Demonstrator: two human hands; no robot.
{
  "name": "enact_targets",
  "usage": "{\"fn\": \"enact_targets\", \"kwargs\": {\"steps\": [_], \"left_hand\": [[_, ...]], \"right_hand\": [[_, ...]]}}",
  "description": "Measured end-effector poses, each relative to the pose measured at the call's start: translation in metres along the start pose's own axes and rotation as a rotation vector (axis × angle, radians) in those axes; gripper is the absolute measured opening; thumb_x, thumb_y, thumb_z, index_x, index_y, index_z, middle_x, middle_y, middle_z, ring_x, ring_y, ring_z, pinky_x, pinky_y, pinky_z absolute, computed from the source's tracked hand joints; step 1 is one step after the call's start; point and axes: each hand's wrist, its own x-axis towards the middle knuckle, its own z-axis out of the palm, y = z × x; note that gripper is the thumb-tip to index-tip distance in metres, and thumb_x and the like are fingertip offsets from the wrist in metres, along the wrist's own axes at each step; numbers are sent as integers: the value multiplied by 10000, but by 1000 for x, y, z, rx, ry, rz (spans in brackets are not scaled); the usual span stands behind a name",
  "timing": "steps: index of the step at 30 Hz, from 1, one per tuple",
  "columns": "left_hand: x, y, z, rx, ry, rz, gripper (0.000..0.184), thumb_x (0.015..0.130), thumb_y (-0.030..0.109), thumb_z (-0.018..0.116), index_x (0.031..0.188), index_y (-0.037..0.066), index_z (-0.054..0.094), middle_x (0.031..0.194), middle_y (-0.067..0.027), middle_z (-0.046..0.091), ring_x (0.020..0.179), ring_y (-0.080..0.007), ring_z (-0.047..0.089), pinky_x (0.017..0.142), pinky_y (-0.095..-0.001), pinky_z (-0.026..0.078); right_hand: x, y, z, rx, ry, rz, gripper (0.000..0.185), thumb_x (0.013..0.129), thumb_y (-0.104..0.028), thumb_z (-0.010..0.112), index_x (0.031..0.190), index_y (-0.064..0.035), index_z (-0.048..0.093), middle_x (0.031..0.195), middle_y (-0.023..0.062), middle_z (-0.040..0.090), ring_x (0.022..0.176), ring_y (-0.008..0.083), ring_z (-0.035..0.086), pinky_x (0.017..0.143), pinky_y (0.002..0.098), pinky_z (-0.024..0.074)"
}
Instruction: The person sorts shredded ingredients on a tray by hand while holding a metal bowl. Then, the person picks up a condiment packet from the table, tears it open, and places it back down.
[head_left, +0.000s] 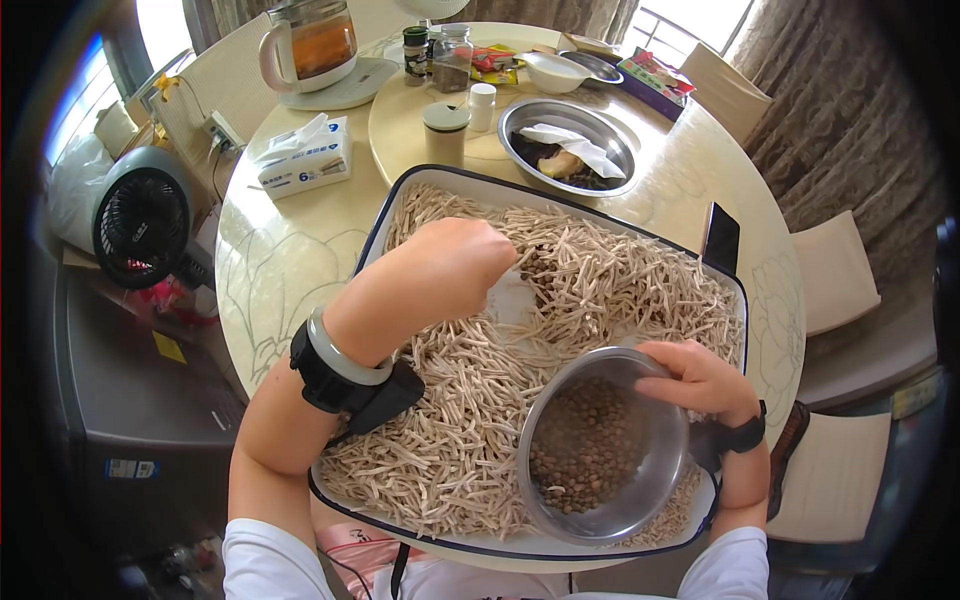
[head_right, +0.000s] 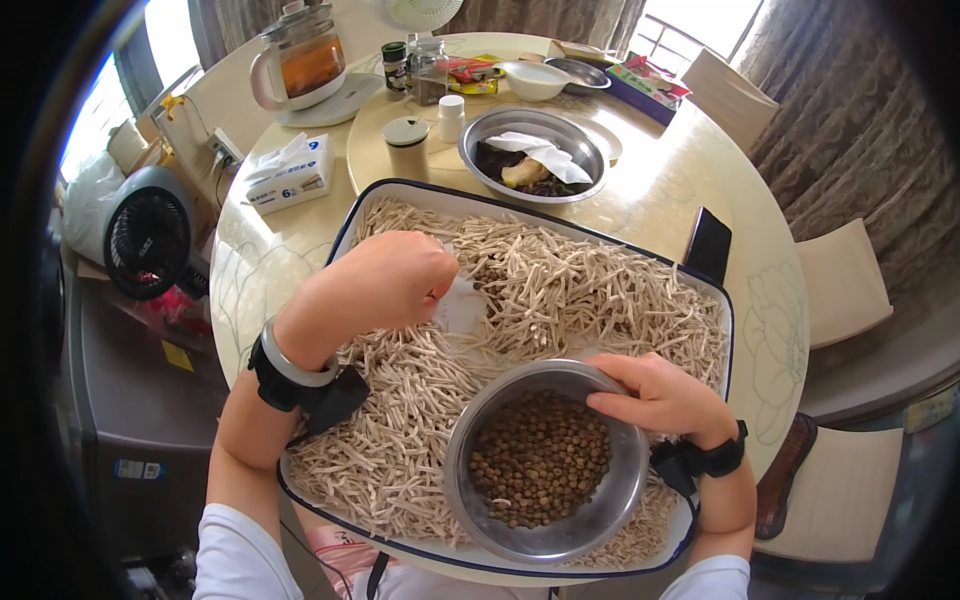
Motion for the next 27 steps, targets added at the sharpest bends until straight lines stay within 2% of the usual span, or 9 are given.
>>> {"fn": "enact_targets", "kwargs": {"steps": [5,8,10,11,13,18,20,21,27], "left_hand": [[3,3,-4,53,22,-40,67,654,44,651,710,43,613,699,-124,623,745,-352,616,662,-437,492],[6,13,-20,-111,-42,-30,74,675,46,668,747,40,653,713,-101,649,719,-279,644,656,-382,507],[8,22,-29,-526,-175,81,140,722,38,709,862,42,705,773,-64,686,734,-167,668,679,-298,525],[9,26,-28,-525,-177,84,140,722,38,709,862,42,705,773,-64,686,734,-167,668,679,-298,525],[8,34,-24,-1034,-223,321,215,755,19,735,967,52,721,841,-39,702,776,-101,668,718,-242,527],[14,22,-18,-748,46,195,177,797,-5,695,968,40,710,891,-67,707,800,-150,682,731,-275,540],[22,-2,-3,-231,196,194,129,802,7,684,929,18,700,864,-95,689,803,-234,670,716,-333,537],[23,-6,-2,-238,176,202,82,804,26,677,883,8,690,855,-114,669,819,-298,644,717,-376,527],[22,-4,6,-141,122,245,51,783,47,677,828,25,683,856,-98,661,820,-314,632,744,-408,513]], "right_hand": [[0,-8,-1,3,-17,97,358,934,-192,606,1243,-15,571,884,114,669,755,193,644,693,300,501],[0,-6,-1,13,-25,113,355,934,-187,608,1242,-14,574,889,108,671,768,178,642,703,296,500],[0,-7,-2,10,-29,115,355,935,-188,607,1242,-14,574,883,110,669,757,183,642,696,295,501],[-1,-8,-2,9,-33,119,355,935,-189,606,1242,-14,574,877,112,668,745,188,643,689,295,501],[-1,-5,-2,7,-27,93,355,937,-192,605,1243,-15,573,864,114,665,730,195,643,675,297,500],[-1,-4,-2,-12,-30,88,347,940,-197,601,1239,-23,574,818,114,655,678,214,636,635,303,493],[-1,-1,-1,-26,-9,40,335,940,-197,599,1230,-31,578,792,108,645,658,209,628,620,306,487],[-1,-1,-1,-25,-6,40,335,940,-197,599,1230,-31,578,792,108,645,658,209,628,620,306,487],[-1,2,-1,-22,-26,24,318,942,-196,595,1214,-33,581,757,100,625,630,205,615,598,304,478]]}}
